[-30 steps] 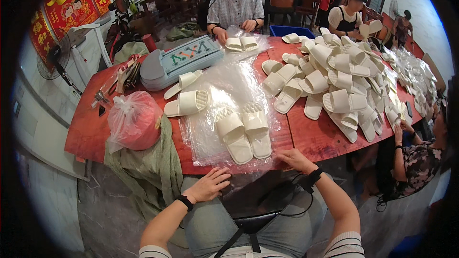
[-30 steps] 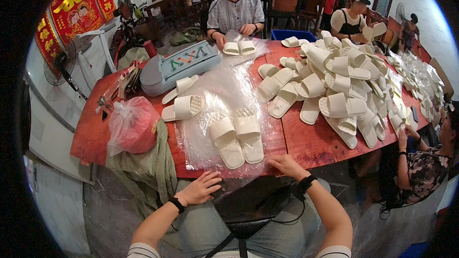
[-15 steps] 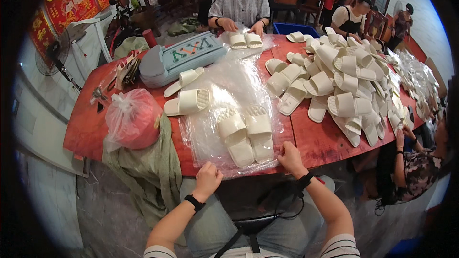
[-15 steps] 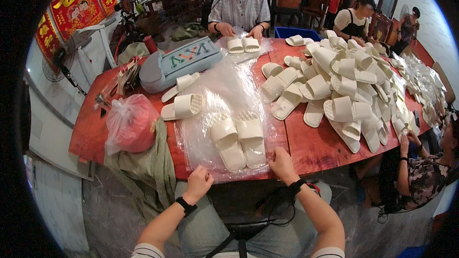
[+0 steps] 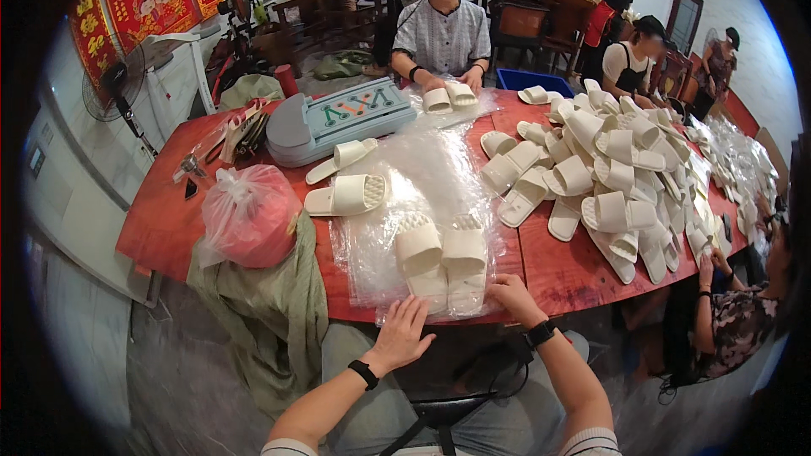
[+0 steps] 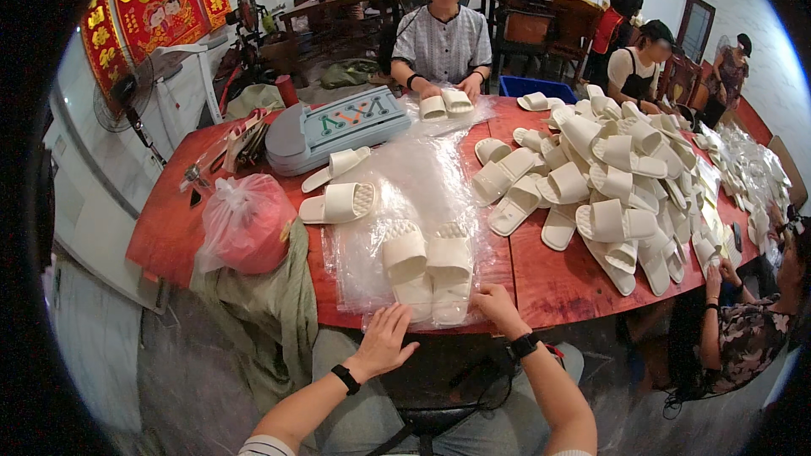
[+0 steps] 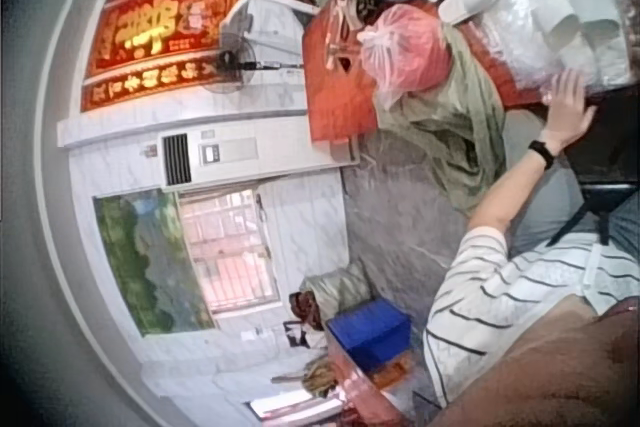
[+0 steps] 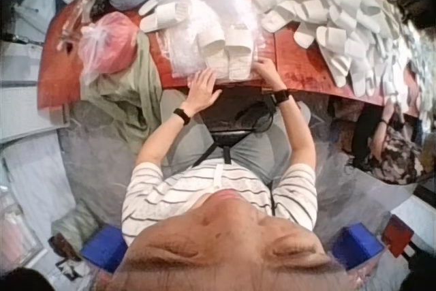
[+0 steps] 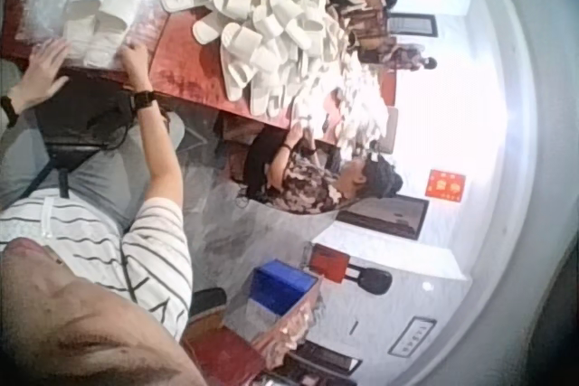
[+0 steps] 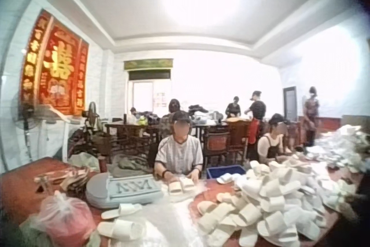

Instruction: Place white slippers into individual plastic bags and then into a large sack.

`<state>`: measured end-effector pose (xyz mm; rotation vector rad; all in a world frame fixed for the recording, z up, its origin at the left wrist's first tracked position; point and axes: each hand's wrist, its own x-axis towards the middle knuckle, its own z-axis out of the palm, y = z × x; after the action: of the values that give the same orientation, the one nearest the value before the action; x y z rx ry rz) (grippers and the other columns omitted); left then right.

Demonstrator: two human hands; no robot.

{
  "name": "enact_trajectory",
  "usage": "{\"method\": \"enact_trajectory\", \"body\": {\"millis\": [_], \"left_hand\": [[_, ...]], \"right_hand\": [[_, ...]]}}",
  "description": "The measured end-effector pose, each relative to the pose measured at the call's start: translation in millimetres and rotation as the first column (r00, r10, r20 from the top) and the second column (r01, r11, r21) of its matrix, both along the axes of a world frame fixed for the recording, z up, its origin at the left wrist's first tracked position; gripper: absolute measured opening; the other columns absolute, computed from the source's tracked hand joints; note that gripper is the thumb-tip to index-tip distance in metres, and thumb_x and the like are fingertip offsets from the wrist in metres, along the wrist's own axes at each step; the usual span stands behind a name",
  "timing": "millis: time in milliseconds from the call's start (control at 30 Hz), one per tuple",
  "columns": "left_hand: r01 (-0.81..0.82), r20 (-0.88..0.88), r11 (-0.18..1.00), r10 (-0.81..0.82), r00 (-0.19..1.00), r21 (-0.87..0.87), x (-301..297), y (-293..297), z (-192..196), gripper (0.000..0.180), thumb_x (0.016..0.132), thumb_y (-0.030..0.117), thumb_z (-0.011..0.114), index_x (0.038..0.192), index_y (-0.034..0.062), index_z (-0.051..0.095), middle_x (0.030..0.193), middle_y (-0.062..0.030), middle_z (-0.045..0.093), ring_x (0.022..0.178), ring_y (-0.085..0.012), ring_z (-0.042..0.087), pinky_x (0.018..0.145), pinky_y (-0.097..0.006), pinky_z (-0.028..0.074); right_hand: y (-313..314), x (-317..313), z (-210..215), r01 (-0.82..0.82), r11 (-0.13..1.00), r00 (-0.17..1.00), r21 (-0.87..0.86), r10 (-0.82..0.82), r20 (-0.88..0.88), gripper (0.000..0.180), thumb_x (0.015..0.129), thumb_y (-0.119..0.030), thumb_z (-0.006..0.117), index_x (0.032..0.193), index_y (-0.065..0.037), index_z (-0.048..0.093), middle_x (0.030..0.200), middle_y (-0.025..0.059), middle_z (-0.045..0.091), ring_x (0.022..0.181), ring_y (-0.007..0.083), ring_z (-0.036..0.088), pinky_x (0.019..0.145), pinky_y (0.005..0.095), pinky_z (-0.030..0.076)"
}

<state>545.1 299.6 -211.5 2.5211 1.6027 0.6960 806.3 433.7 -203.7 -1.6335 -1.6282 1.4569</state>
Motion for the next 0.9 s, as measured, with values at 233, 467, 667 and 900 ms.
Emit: {"method": "enact_trajectory", "body": {"millis": [233,467,667,900], "left_hand": [[-0.127,0.095,0.992,0.128,0.987,-0.022,-8,-1,12,0.086,0.078,0.015,0.074,0.15,-0.0007,0.029,0.147,-0.0228,0.039,0.136,-0.0402,0.038,0.108,-0.053,0.033],[-0.188,0.598,0.98,0.112,0.793,0.065,-36,-26,7,0.064,0.084,0.0,0.062,0.144,-0.0036,0.041,0.141,-0.0241,0.051,0.129,-0.0397,0.051,0.106,-0.043,0.043],[-0.223,0.888,0.966,0.215,0.405,-0.132,-89,-81,48,0.051,0.103,0.029,0.042,0.139,-0.0061,0.047,0.135,-0.0159,0.058,0.121,-0.0236,0.059,0.103,-0.032,0.043],[-0.422,0.879,0.785,0.318,-0.355,-0.454,-170,-186,55,0.034,0.087,0.004,0.047,0.116,-0.0107,0.058,0.106,-0.0199,0.068,0.09,-0.0262,0.069,0.077,-0.036,0.058]], "right_hand": [[-38,-31,70,-0.357,0.922,0.841,0.146,0.386,-0.379,0.021,0.083,-0.004,0.056,0.101,0.003,0.064,0.133,0.0099,0.039,0.119,0.0206,0.045,0.098,0.0304,0.04],[-65,-86,109,-0.551,0.776,0.613,0.308,0.626,-0.482,0.016,0.095,-0.011,0.056,0.106,-0.001,0.06,0.158,0.0137,0.024,0.141,0.0257,0.03,0.111,0.0346,0.028],[-25,-109,39,-0.447,0.756,0.791,0.478,0.584,-0.183,0.044,0.095,-0.017,0.063,0.137,-0.006,0.053,0.156,0.0172,0.033,0.141,0.0286,0.038,0.11,0.0388,0.037],[-48,-149,40,-0.476,0.58,0.825,0.661,0.555,0.108,0.046,0.087,-0.012,0.071,0.13,-0.003,0.058,0.142,0.0229,0.049,0.131,0.0388,0.048,0.108,0.0424,0.041]]}}
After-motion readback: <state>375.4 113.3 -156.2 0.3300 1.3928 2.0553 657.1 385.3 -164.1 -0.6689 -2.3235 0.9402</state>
